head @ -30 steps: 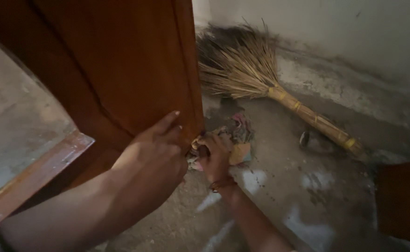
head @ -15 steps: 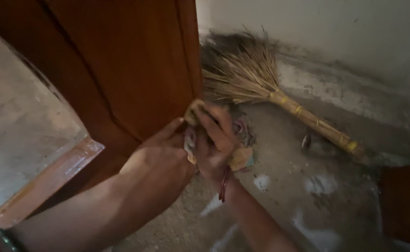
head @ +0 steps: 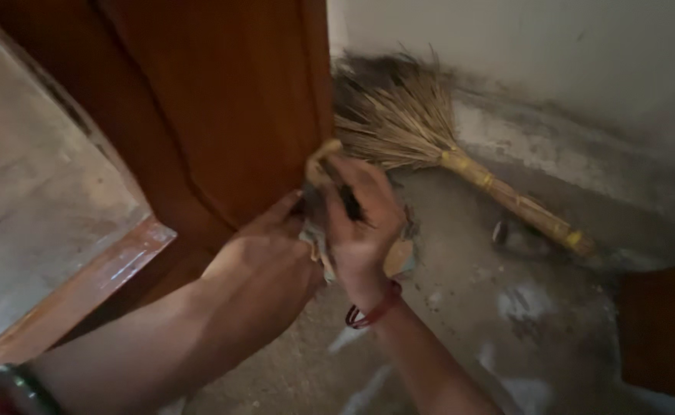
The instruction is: The person cleans a wooden chair by first sweeping the floor around its base with a straw broom, then wiping the chair's legs and frame with a cloth. The task involves moving the chair slightly to access the area underneath and ensuring the base is free of dust.
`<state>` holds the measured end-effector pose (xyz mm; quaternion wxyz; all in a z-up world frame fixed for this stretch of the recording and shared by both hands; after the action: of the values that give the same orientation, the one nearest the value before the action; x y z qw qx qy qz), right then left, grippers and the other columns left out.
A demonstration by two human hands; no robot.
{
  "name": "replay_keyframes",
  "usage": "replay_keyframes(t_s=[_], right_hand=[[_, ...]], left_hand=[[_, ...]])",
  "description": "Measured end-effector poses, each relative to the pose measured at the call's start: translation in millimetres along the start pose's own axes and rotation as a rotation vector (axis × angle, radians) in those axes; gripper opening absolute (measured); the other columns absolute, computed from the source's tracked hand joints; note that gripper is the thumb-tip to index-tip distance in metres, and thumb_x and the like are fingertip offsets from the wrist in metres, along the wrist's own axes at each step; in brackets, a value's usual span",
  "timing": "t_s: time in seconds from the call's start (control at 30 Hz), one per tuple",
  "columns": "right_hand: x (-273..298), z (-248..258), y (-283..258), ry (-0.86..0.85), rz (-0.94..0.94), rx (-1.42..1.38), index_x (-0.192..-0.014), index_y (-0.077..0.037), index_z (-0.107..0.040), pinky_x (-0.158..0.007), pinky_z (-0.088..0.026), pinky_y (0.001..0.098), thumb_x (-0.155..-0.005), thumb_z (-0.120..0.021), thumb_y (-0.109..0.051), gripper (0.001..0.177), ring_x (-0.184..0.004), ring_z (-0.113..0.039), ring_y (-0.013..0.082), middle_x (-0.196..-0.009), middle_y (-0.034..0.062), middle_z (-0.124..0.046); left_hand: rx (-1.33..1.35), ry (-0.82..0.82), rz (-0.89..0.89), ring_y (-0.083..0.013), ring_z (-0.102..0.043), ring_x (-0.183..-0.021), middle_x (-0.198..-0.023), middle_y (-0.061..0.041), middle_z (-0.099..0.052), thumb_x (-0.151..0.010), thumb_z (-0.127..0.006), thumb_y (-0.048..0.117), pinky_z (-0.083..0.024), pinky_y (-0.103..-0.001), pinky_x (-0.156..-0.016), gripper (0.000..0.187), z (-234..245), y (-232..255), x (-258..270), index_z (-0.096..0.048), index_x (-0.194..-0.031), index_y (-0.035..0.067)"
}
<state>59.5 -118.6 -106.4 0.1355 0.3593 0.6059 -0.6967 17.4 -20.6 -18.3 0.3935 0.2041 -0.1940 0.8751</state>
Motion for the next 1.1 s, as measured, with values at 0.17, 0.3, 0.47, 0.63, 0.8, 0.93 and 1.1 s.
replay_keyframes(t_s=[0.17,0.3,0.47,0.63,0.8,0.93,1.1], right_hand=[[5,-7,13,0.042,-0.051,0.005,-0.115,0.000,-0.071,-0.072,-0.052,0.0300,-0.096,-0.067,0.005,0.020,-0.084,-0.064,0.0179,-0.103,0.0112,-0.065],[58,2,67,-0.083,-0.311,0.031,-0.106,0.003,-0.069,-0.069,-0.049,0.0297,-0.095,-0.067,-0.002,0.011,-0.077,-0.062,0.0160,-0.089,0.0096,-0.065],[60,4,45,-0.121,-0.220,0.029,-0.107,0.001,-0.072,-0.070,-0.052,0.0290,-0.092,-0.067,0.001,0.015,-0.080,-0.067,0.0158,-0.096,0.0095,-0.066],[3,-1,-21,-0.036,0.040,0.016,-0.110,-0.001,-0.070,-0.083,-0.058,0.0296,-0.093,-0.066,0.009,0.020,-0.098,-0.072,0.0192,-0.111,0.0107,-0.069],[19,3,13,-0.080,-0.019,-0.033,-0.109,0.003,-0.067,-0.082,-0.056,0.0302,-0.094,-0.061,0.011,0.018,-0.097,-0.069,0.0194,-0.108,0.0143,-0.066],[66,0,91,-0.097,-0.398,-0.110,-0.099,0.003,-0.066,-0.075,-0.056,0.0277,-0.090,-0.062,0.009,0.011,-0.086,-0.070,0.0169,-0.098,0.0109,-0.071],[39,1,74,-0.089,-0.398,-0.198,-0.102,0.002,-0.066,-0.074,-0.058,0.0264,-0.091,-0.060,0.007,0.013,-0.087,-0.069,0.0148,-0.104,0.0077,-0.066]], left_hand=[[0.107,-0.205,0.045,-0.0233,-0.058,-0.127,-0.106,-0.011,-0.076,-0.101,-0.055,0.030,0.001,-0.050,-0.131,0.030,-8,-5,-5,-0.077,-0.096,0.010],[-0.038,-0.020,-0.002,-0.0269,-0.051,-0.136,-0.125,-0.014,-0.067,-0.090,-0.065,0.032,-0.003,-0.053,-0.127,0.023,-10,-6,-4,-0.080,-0.093,0.015],[-0.019,-0.177,0.018,-0.0270,-0.048,-0.135,-0.119,-0.013,-0.069,-0.097,-0.059,0.029,0.001,-0.051,-0.126,0.027,-8,-3,-2,-0.077,-0.101,0.011],[0.004,-0.228,0.035,-0.0254,-0.063,-0.117,-0.105,-0.011,-0.075,-0.097,-0.059,0.032,-0.003,-0.051,-0.129,0.027,2,0,4,-0.076,-0.098,0.011],[-0.012,-0.018,-0.013,-0.0268,-0.069,-0.101,-0.089,-0.014,-0.074,-0.087,-0.062,0.017,-0.016,-0.048,-0.123,0.017,4,-5,-1,-0.077,-0.084,0.009],[0.078,0.002,-0.028,-0.0302,-0.069,-0.094,-0.082,-0.013,-0.072,-0.086,-0.060,0.017,-0.015,-0.052,-0.123,0.018,-1,-4,-2,-0.076,-0.080,0.011],[0.132,-0.080,0.006,-0.0283,-0.069,-0.096,-0.085,-0.015,-0.072,-0.090,-0.058,0.018,-0.013,-0.050,-0.126,0.021,-4,-8,-6,-0.076,-0.080,0.011]])
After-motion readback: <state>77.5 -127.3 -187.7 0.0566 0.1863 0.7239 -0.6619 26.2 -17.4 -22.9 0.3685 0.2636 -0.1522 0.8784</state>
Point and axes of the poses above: each hand's wrist, its own x-axis away from the middle knuckle, its own z-axis out of the back of the hand, y = z × x, the point moved 4 cm from there along -x, towards the middle knuckle
